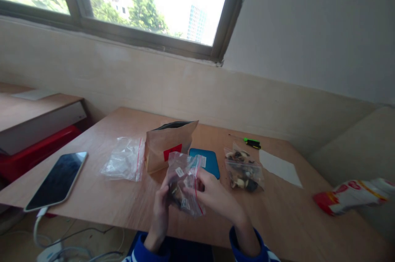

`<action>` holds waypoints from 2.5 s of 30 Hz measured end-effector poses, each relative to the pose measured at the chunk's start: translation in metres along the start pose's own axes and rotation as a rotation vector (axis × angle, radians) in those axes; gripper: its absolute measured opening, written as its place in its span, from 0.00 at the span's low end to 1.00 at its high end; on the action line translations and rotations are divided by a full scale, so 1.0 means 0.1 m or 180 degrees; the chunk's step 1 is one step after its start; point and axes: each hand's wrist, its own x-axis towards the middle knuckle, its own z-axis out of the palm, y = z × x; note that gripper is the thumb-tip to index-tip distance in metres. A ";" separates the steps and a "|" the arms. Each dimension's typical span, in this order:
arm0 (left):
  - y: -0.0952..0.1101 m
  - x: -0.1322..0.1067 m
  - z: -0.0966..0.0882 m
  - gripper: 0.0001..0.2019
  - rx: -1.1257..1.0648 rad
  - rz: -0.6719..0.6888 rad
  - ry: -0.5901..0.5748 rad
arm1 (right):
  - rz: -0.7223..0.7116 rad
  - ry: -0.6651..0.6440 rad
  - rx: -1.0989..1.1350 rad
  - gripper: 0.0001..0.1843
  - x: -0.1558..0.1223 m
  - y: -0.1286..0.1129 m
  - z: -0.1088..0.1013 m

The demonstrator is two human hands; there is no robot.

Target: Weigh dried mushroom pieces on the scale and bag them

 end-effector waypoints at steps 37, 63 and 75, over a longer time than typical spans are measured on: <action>0.35 0.14 -0.12 0.24 0.0846 0.0018 -0.0390 | -0.1389 0.1769 0.0468 0.18 0.99 -0.28 -0.46; 0.34 0.15 -0.13 0.23 0.0686 -0.0038 -0.0365 | -0.1258 0.1317 0.0833 0.09 1.27 -0.03 -0.36; 0.31 0.18 -0.16 0.25 0.0831 -0.0087 -0.0410 | -0.1310 0.1455 0.0666 0.13 1.31 -0.08 -0.38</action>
